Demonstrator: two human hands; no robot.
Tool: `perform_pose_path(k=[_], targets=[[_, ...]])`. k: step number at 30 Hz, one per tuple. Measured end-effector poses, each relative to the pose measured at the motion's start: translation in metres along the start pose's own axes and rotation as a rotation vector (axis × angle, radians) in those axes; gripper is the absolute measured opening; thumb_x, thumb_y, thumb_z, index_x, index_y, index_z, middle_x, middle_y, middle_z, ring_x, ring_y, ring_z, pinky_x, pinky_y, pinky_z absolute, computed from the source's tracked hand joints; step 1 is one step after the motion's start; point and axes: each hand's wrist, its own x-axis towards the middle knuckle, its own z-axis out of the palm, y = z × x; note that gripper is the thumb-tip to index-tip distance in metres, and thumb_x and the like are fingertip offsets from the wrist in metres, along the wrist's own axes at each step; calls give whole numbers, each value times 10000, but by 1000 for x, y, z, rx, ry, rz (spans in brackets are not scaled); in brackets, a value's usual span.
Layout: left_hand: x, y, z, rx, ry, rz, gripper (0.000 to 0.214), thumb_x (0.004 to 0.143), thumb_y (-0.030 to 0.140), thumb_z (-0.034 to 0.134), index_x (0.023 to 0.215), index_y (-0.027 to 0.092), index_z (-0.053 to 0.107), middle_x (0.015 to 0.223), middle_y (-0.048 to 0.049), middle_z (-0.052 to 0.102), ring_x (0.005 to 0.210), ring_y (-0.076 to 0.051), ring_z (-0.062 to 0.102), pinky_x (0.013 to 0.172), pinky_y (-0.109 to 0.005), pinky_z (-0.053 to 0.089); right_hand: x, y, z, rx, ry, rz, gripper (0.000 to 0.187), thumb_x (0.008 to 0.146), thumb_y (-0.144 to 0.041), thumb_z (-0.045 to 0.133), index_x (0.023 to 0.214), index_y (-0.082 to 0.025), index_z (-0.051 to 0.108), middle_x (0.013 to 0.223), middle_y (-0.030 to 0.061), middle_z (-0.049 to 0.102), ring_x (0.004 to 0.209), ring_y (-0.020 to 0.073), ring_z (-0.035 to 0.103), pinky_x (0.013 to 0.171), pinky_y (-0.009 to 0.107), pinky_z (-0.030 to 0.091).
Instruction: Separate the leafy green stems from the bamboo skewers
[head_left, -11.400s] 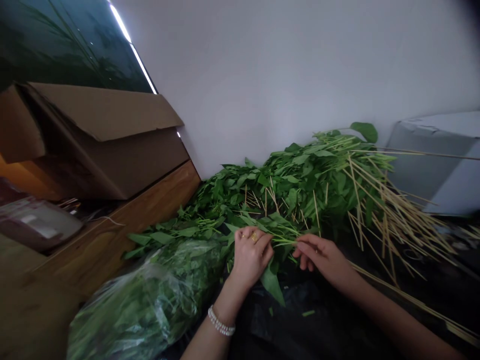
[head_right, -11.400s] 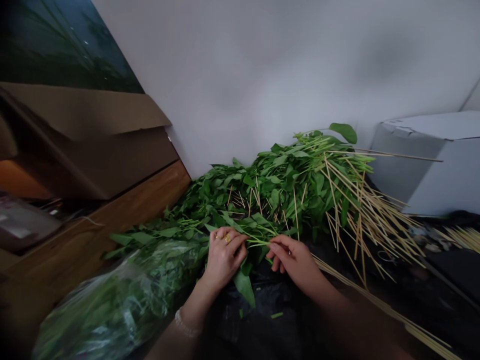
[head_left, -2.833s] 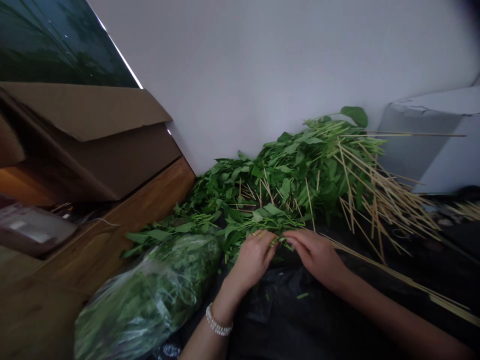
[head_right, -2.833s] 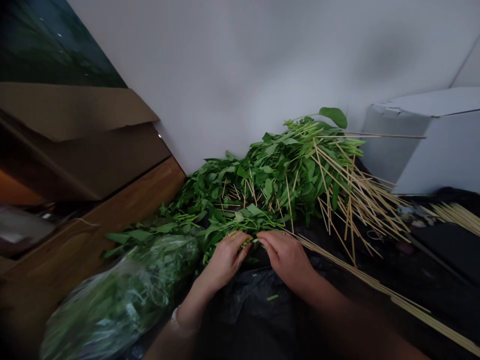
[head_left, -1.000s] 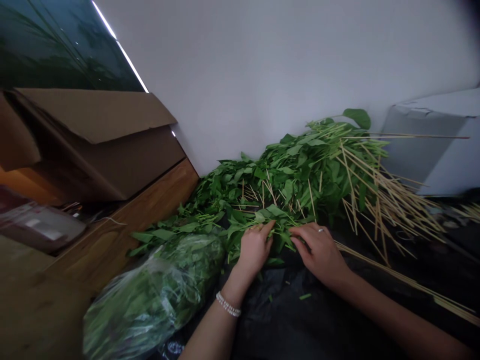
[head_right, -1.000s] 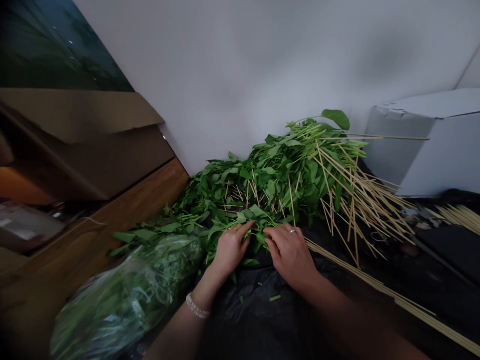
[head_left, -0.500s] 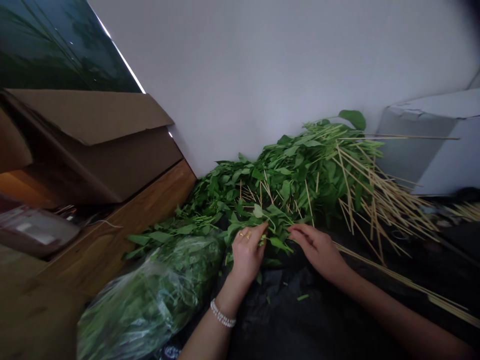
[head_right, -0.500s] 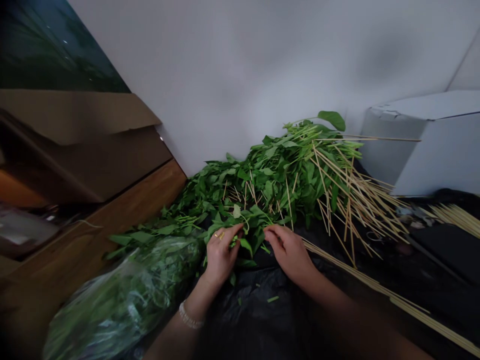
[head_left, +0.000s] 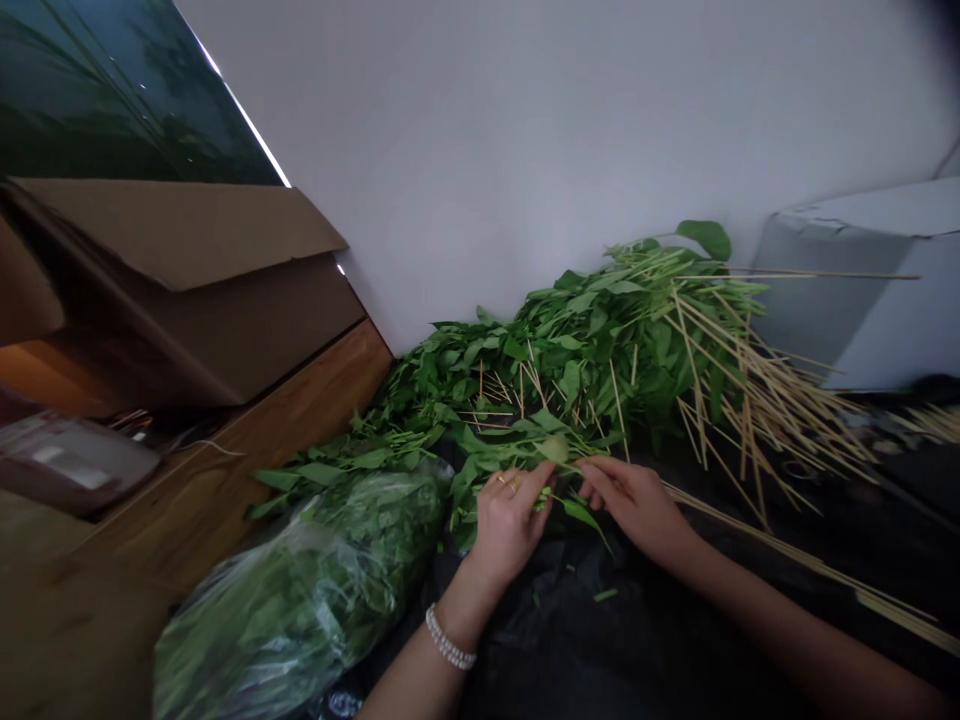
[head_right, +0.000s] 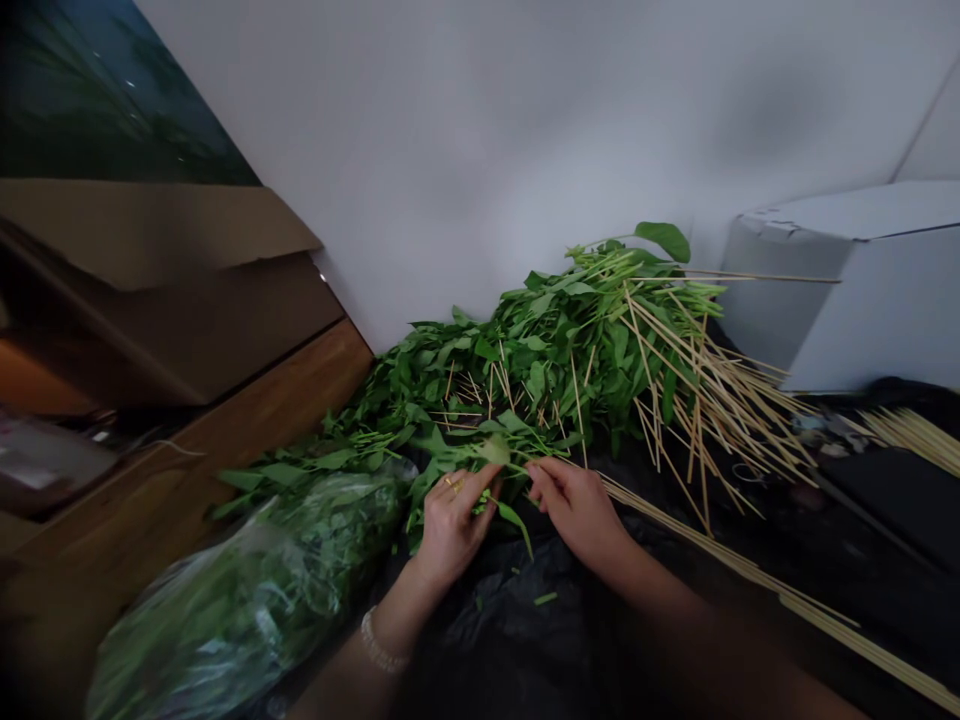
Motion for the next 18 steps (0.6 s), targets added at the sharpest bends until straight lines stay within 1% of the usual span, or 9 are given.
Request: perform_pose_path(k=[2, 6, 9, 11, 13, 15, 18], targets=[[0, -2, 2, 9, -4, -9, 235, 915, 248, 506, 1109, 202, 630, 807, -54, 700, 778, -187, 642, 726, -312, 466, 0, 1, -1, -50, 14, -1, 370, 906, -478, 431, 736, -205, 613, 632, -3, 623, 571, 142, 579, 602, 274, 449], [2, -3, 3, 26, -83, 37, 206, 915, 277, 514, 1070, 217, 635, 857, -44, 715, 794, -190, 653, 724, -312, 477, -2, -4, 0, -77, -31, 6, 418, 914, -505, 401, 706, -204, 602, 614, -7, 606, 563, 137, 552, 586, 259, 418], [3, -4, 4, 40, -150, 12, 189, 896, 259, 546, 1058, 219, 635, 870, -39, 719, 807, -197, 657, 741, -315, 484, -3, -8, 0, -65, -28, 8, 441, 911, -521, 396, 688, -199, 600, 613, -10, 592, 570, 134, 541, 582, 253, 408], [3, -6, 4, 31, -179, -16, 186, 879, 236, 570, 1053, 227, 638, 871, -30, 722, 819, -195, 660, 761, -312, 485, -4, -10, 0, -23, -5, 44, 430, 901, -530, 408, 745, -197, 630, 589, -19, 565, 535, 128, 520, 541, 247, 397], [3, -6, 4, 13, -157, -62, 181, 874, 218, 576, 1041, 236, 644, 883, -20, 725, 832, -188, 662, 778, -308, 483, -4, -12, 0, 54, 40, 105, 417, 893, -534, 417, 889, -194, 659, 545, -39, 518, 474, 118, 479, 487, 240, 377], [4, -6, 4, 4, -109, -113, 181, 873, 212, 576, 1036, 241, 649, 903, -17, 728, 852, -186, 662, 790, -309, 480, -5, -15, 0, 147, 89, 162, 443, 885, -543, 425, 1015, -188, 655, 516, -53, 475, 435, 110, 443, 450, 234, 362], [6, -3, 3, 8, -75, -142, 192, 870, 215, 580, 1044, 248, 653, 909, -19, 731, 856, -188, 662, 779, -309, 477, -6, -19, 1, 242, 140, 178, 470, 864, -565, 451, 1038, -181, 659, 536, -49, 478, 439, 102, 438, 437, 227, 364]])
